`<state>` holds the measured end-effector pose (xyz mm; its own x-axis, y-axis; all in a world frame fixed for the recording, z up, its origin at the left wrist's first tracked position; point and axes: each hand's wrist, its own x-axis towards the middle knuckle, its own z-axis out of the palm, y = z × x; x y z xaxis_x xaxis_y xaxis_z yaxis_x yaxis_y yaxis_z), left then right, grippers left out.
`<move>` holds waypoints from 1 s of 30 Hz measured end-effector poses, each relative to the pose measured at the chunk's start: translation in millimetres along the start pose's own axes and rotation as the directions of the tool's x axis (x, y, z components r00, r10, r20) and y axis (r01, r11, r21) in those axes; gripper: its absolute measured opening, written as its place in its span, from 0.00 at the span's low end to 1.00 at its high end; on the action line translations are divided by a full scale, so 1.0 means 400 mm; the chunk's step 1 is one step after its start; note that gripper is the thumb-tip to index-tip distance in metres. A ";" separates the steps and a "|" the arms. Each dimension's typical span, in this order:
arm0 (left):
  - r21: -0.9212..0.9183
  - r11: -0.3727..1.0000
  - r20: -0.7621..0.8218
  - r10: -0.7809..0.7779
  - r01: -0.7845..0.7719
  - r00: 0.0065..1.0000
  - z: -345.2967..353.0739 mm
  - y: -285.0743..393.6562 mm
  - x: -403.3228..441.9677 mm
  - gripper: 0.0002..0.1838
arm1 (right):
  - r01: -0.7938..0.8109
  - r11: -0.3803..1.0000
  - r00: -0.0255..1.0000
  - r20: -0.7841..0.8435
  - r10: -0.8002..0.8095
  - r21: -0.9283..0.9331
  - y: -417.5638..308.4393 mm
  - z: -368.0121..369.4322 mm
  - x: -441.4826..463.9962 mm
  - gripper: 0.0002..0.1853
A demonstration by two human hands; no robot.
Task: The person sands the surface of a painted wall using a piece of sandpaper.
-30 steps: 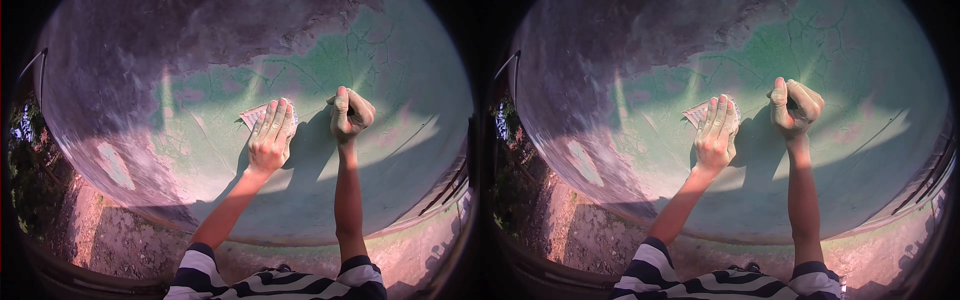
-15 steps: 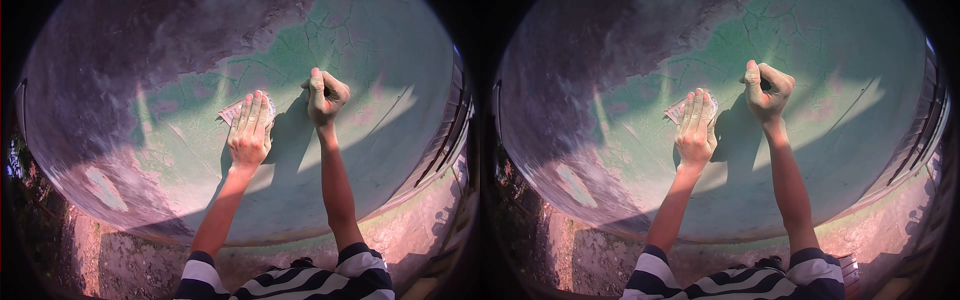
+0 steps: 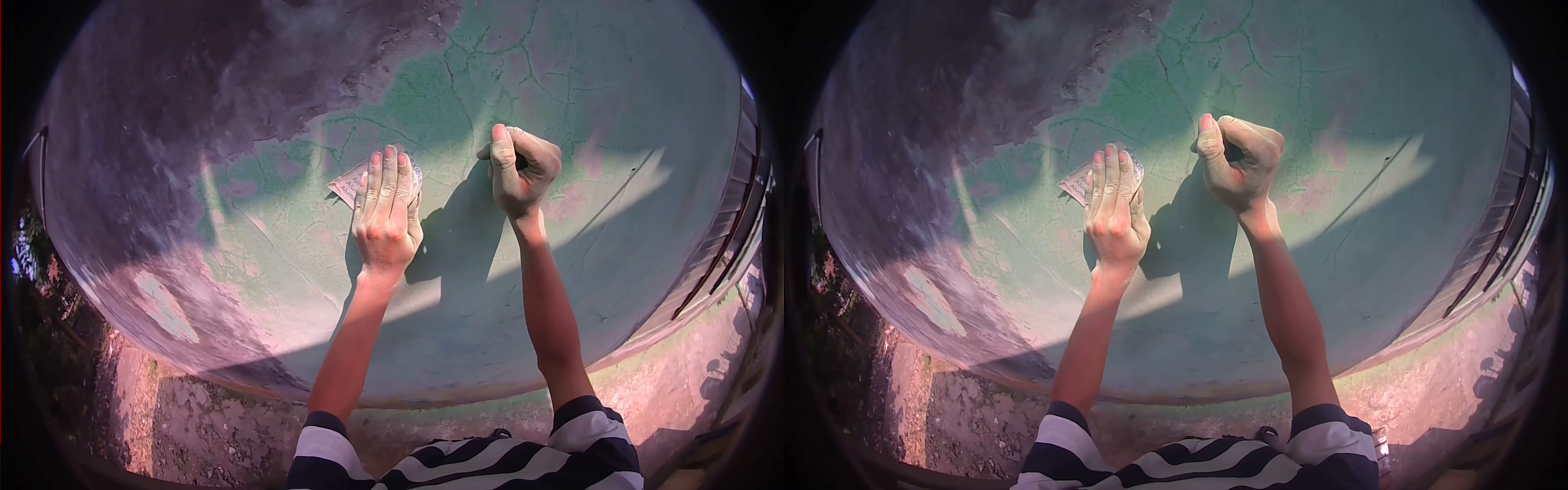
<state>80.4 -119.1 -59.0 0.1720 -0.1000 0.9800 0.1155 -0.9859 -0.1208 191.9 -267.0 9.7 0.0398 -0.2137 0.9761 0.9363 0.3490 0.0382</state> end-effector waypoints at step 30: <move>0.076 0.997 -0.170 -0.015 0.028 0.985 0.096 0.165 0.163 0.23 | 0.142 0.973 0.975 0.147 -0.170 0.184 0.104 -0.243 -0.002 0.15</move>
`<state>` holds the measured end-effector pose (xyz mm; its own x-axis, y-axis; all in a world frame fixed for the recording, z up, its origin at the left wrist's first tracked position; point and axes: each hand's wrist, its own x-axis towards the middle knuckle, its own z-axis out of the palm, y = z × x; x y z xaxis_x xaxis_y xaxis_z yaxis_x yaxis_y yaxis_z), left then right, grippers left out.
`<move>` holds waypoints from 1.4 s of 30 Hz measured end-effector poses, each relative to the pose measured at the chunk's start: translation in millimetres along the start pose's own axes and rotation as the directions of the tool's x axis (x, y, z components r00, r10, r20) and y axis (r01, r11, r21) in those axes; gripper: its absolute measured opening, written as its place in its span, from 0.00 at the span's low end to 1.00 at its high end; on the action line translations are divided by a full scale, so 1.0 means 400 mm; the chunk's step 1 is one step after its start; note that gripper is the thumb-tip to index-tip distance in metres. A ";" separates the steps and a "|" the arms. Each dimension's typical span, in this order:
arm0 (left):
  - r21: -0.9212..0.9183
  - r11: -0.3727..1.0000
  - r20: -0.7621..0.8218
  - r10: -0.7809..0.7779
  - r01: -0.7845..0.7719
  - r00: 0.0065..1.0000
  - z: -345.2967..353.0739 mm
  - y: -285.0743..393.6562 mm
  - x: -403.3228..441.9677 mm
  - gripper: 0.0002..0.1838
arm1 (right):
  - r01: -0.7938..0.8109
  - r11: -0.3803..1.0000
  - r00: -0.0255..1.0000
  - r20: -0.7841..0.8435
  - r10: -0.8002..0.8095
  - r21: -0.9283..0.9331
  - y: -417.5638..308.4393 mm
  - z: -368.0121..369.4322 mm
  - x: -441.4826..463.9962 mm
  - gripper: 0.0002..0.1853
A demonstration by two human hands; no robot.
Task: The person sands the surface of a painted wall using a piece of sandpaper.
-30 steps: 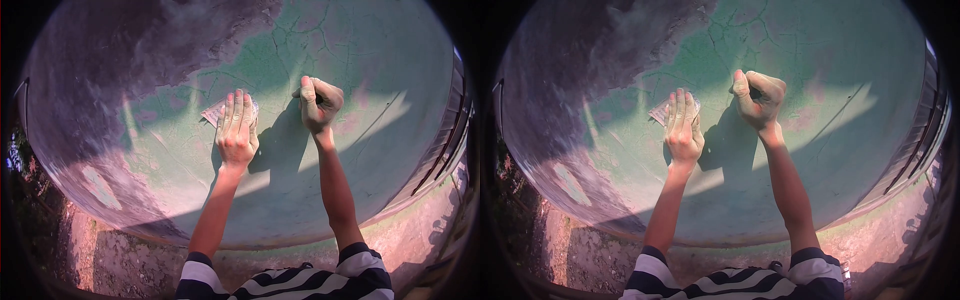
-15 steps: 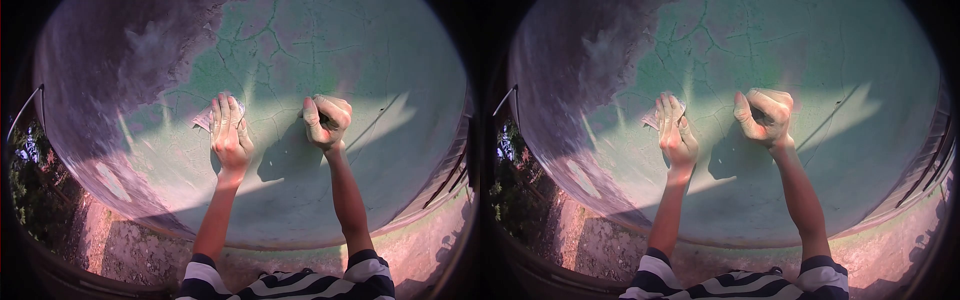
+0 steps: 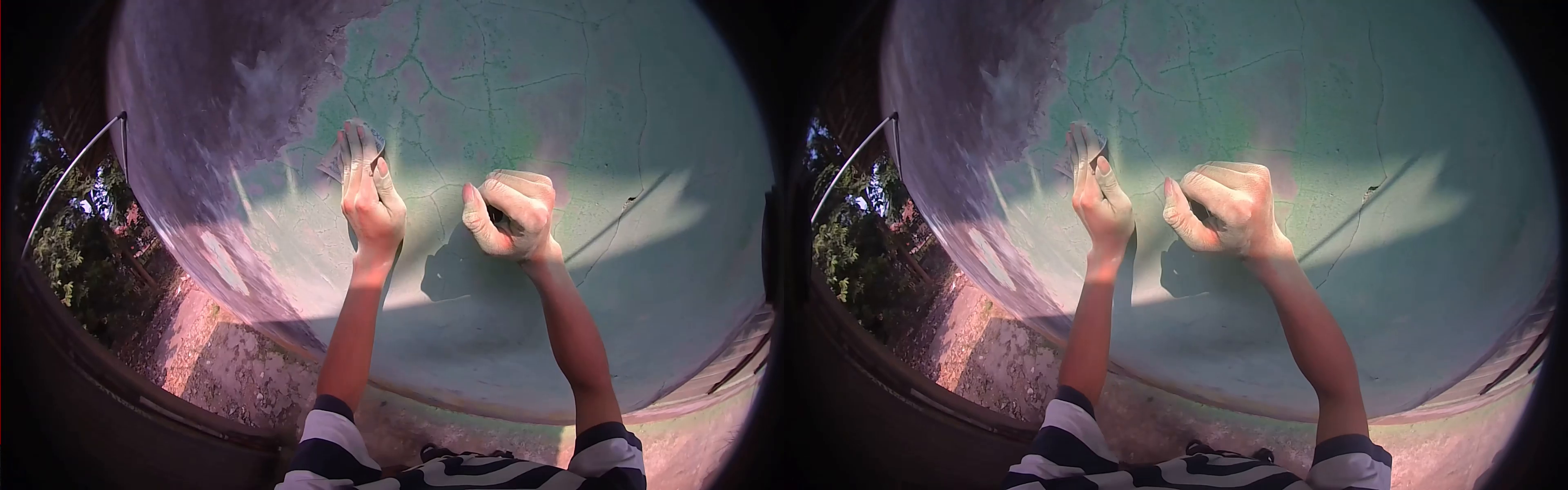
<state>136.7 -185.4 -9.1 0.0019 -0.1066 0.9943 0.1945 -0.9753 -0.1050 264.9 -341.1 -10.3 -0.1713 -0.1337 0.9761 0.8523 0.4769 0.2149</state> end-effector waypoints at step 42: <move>0.001 0.999 0.021 -0.032 0.032 0.999 -0.010 -0.043 0.073 0.24 | -0.018 1.000 0.999 -0.036 0.018 -0.007 0.020 0.053 0.142 0.19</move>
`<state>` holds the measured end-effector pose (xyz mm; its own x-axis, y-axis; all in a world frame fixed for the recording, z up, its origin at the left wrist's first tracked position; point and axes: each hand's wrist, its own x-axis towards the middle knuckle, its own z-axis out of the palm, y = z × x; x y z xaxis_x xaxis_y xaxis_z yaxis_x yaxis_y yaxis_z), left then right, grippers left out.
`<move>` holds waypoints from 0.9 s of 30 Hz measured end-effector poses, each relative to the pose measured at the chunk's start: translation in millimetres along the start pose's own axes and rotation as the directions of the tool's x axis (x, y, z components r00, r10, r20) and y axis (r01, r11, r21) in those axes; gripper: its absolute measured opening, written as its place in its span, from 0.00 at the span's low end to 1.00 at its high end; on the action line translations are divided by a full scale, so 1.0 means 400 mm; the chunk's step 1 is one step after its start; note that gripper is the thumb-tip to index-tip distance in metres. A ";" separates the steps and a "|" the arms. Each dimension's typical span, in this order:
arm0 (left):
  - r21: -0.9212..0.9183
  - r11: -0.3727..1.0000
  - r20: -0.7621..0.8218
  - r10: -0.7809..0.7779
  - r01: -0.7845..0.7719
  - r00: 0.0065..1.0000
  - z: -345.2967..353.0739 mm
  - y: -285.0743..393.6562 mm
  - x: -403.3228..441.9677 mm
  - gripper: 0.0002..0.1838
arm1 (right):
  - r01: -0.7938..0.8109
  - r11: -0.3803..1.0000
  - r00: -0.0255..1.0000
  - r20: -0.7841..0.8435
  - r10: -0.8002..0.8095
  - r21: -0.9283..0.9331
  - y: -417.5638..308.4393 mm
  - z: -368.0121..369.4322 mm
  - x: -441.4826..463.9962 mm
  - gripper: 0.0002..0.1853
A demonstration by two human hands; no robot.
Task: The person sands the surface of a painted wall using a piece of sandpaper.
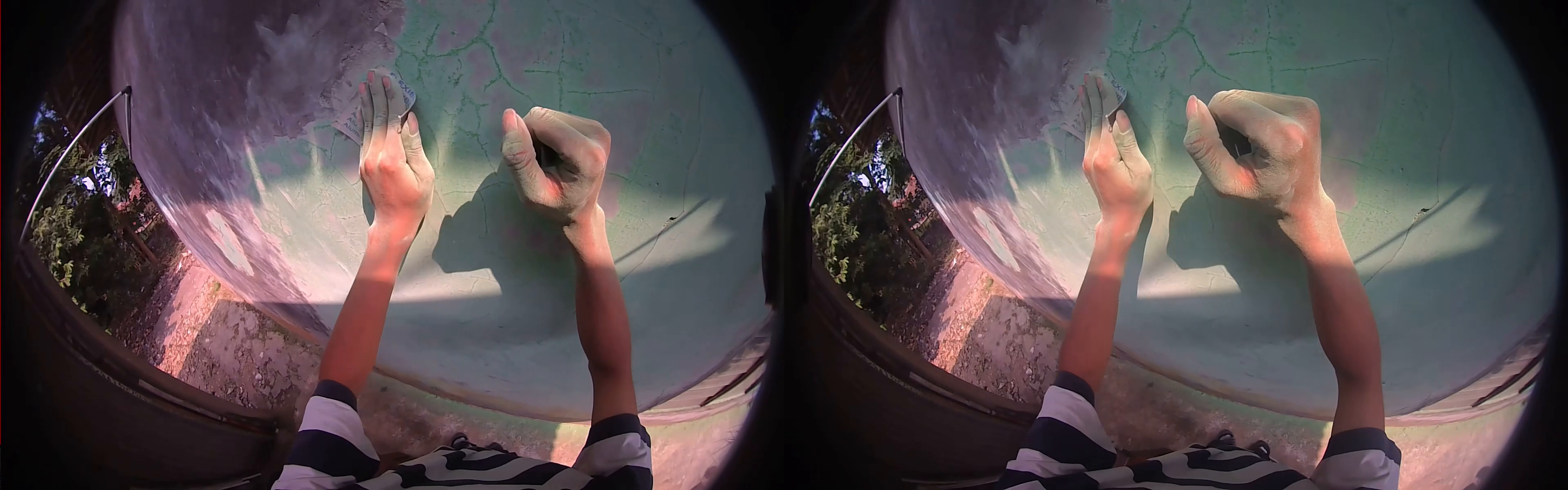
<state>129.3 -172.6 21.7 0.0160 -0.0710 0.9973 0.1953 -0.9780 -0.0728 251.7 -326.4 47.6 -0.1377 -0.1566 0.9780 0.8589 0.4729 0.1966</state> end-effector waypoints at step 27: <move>0.011 0.994 -0.031 0.109 -0.109 0.994 0.025 0.019 0.112 0.25 | -0.040 0.998 0.998 -0.044 0.038 -0.042 0.000 0.018 0.002 0.21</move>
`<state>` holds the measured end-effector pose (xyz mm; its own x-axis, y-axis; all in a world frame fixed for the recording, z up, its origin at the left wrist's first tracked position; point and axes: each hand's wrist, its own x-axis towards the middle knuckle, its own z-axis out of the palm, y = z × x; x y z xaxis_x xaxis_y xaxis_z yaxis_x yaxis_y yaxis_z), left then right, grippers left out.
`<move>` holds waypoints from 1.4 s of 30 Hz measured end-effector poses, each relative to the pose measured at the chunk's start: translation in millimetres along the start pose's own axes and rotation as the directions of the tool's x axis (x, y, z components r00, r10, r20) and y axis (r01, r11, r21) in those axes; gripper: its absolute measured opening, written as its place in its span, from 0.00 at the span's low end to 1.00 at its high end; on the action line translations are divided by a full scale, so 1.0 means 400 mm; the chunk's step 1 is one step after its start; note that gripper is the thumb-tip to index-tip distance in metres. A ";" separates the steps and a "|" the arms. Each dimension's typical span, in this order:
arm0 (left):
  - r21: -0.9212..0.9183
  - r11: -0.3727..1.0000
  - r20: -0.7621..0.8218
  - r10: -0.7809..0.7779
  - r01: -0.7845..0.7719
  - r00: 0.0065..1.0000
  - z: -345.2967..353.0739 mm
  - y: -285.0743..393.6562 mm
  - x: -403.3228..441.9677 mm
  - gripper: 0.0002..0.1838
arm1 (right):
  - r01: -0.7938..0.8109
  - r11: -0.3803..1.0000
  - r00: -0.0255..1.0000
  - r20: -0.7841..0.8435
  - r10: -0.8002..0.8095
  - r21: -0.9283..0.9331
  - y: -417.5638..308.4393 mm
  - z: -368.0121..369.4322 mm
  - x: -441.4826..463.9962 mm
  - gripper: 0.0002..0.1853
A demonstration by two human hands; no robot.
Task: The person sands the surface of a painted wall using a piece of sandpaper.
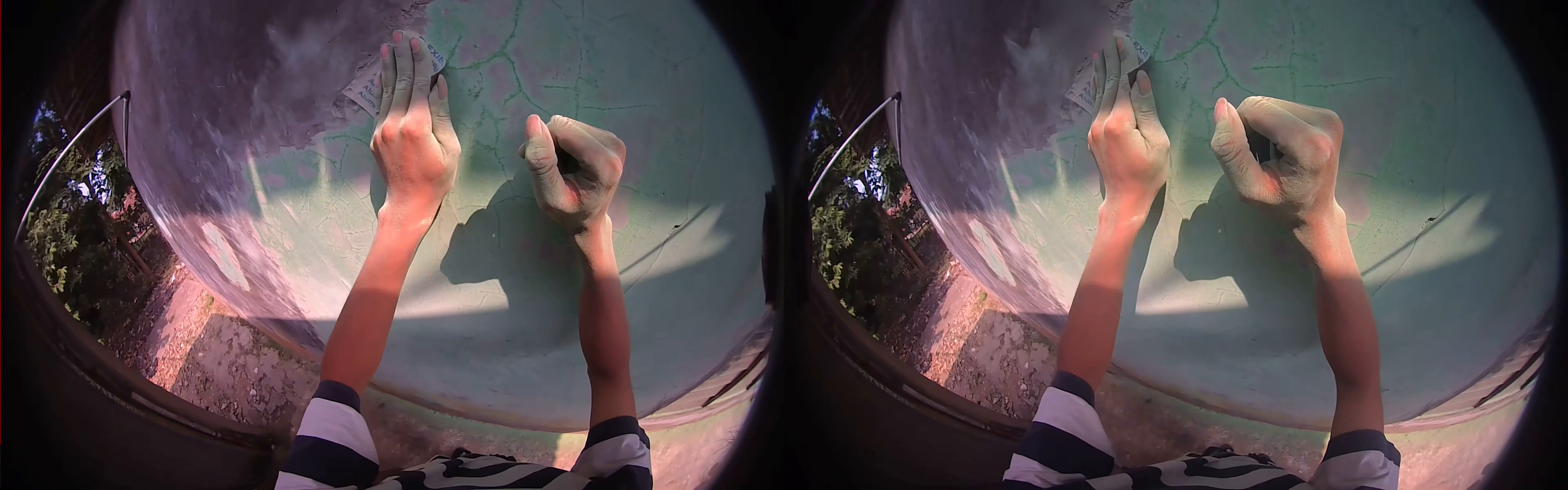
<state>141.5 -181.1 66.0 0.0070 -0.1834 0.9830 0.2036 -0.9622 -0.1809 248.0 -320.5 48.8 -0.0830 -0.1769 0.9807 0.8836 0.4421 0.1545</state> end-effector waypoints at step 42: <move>0.007 0.999 -0.021 0.036 -0.036 0.999 0.033 0.047 0.044 0.25 | 0.075 0.989 0.996 0.058 -0.068 -0.126 0.073 -0.100 0.178 0.19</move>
<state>158.5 -199.8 80.3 -0.0065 -0.2221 0.9750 0.2103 -0.9535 -0.2158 286.3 -355.2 118.5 -0.1693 -0.1554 0.9732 0.9259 0.3132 0.2111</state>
